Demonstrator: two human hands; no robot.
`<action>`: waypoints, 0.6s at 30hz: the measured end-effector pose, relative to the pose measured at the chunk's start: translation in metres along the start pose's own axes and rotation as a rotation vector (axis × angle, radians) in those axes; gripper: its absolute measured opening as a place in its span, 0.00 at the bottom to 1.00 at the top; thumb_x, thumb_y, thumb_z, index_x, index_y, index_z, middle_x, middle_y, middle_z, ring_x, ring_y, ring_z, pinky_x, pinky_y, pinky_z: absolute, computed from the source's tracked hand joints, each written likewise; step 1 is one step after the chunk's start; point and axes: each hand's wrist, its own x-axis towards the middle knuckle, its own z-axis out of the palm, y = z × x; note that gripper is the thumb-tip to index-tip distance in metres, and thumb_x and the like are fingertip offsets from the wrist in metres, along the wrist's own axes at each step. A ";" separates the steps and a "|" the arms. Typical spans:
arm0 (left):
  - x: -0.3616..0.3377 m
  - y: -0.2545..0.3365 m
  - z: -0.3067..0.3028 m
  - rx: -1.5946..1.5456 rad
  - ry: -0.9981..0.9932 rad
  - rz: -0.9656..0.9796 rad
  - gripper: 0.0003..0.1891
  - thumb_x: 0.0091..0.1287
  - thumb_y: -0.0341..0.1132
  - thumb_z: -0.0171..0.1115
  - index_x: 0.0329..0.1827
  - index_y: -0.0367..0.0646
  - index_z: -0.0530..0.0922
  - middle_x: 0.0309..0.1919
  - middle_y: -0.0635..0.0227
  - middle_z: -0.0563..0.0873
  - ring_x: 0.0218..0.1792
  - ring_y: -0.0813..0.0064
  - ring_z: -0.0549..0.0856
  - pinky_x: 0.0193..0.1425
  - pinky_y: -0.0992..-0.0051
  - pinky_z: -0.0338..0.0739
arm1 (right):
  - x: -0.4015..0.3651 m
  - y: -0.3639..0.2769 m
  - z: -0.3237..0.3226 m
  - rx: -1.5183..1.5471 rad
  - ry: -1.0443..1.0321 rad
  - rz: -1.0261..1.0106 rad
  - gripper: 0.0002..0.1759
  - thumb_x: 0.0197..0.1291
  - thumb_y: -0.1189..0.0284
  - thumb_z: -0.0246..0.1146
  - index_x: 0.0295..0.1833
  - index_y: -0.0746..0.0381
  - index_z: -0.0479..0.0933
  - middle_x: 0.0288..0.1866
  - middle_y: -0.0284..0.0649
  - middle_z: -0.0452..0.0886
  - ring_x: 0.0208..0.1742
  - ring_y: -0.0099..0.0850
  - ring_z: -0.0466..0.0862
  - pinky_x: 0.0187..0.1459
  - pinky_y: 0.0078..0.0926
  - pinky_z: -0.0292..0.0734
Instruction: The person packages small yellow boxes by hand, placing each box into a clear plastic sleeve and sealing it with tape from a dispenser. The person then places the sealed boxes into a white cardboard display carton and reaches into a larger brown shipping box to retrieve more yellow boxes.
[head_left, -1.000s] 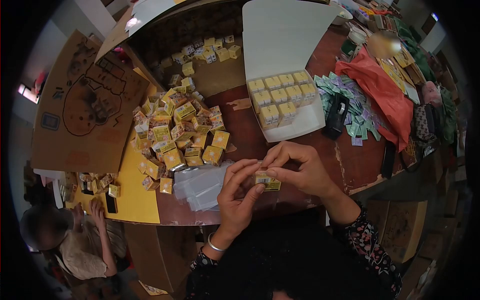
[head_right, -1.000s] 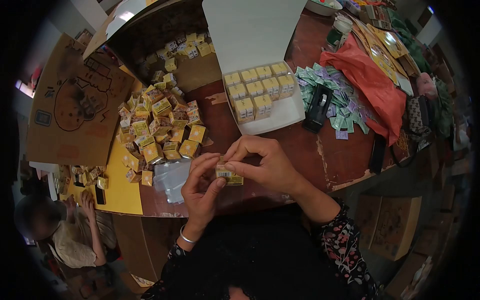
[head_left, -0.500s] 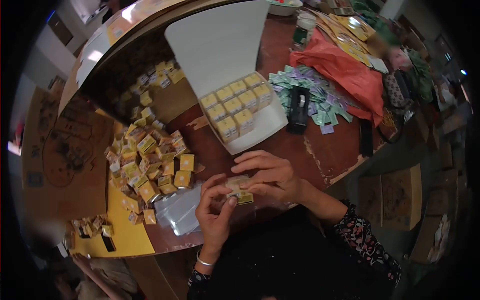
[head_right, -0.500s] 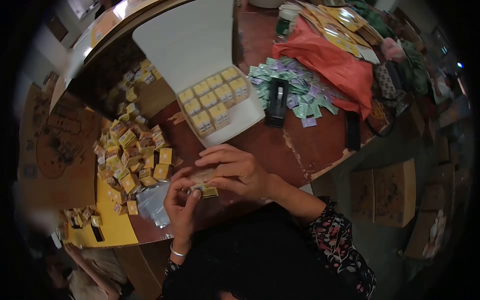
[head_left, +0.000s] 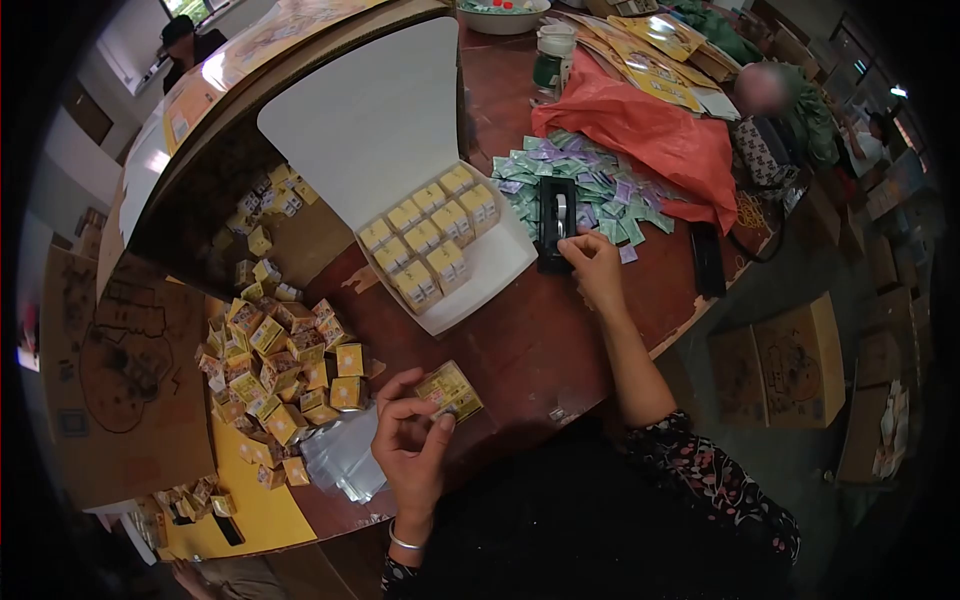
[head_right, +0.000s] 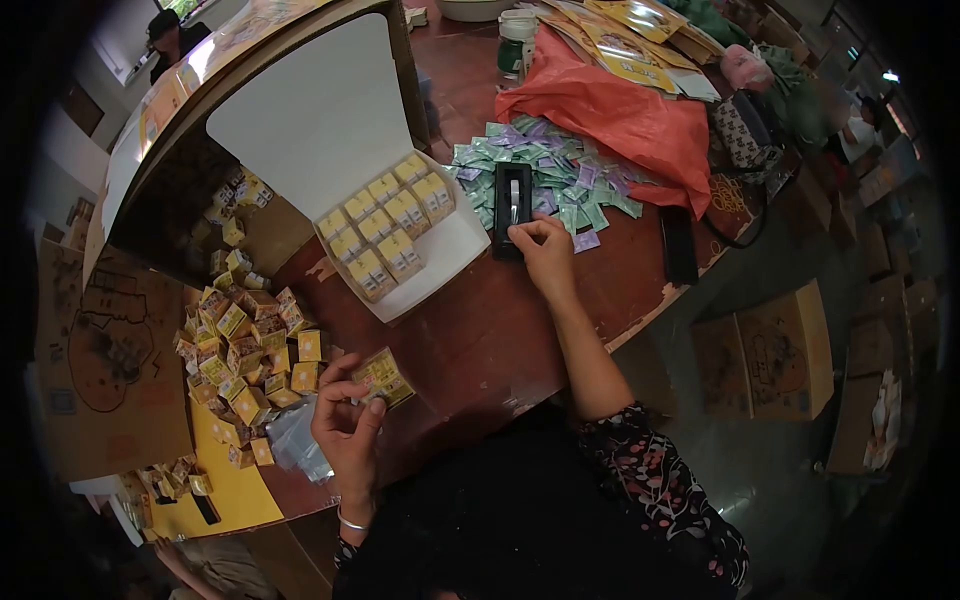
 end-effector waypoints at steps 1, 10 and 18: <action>-0.001 0.001 0.000 -0.004 0.005 -0.001 0.12 0.66 0.17 0.69 0.50 0.38 0.80 0.71 0.56 0.70 0.66 0.68 0.77 0.68 0.64 0.80 | 0.001 0.003 0.003 0.047 0.010 0.008 0.12 0.66 0.66 0.72 0.43 0.66 0.87 0.75 0.45 0.74 0.40 0.23 0.85 0.35 0.21 0.80; -0.003 -0.003 -0.004 -0.027 -0.017 -0.024 0.12 0.66 0.17 0.69 0.50 0.38 0.80 0.71 0.55 0.70 0.66 0.68 0.77 0.68 0.65 0.79 | -0.022 -0.012 0.008 0.417 0.034 0.023 0.09 0.68 0.72 0.70 0.36 0.66 0.85 0.76 0.50 0.73 0.54 0.29 0.86 0.47 0.25 0.82; -0.001 -0.003 -0.001 -0.063 0.000 0.030 0.13 0.66 0.17 0.69 0.50 0.37 0.79 0.71 0.55 0.69 0.66 0.67 0.76 0.69 0.64 0.79 | -0.039 -0.001 0.017 0.100 0.130 -0.157 0.09 0.66 0.74 0.71 0.37 0.69 0.83 0.71 0.51 0.78 0.66 0.34 0.82 0.56 0.29 0.79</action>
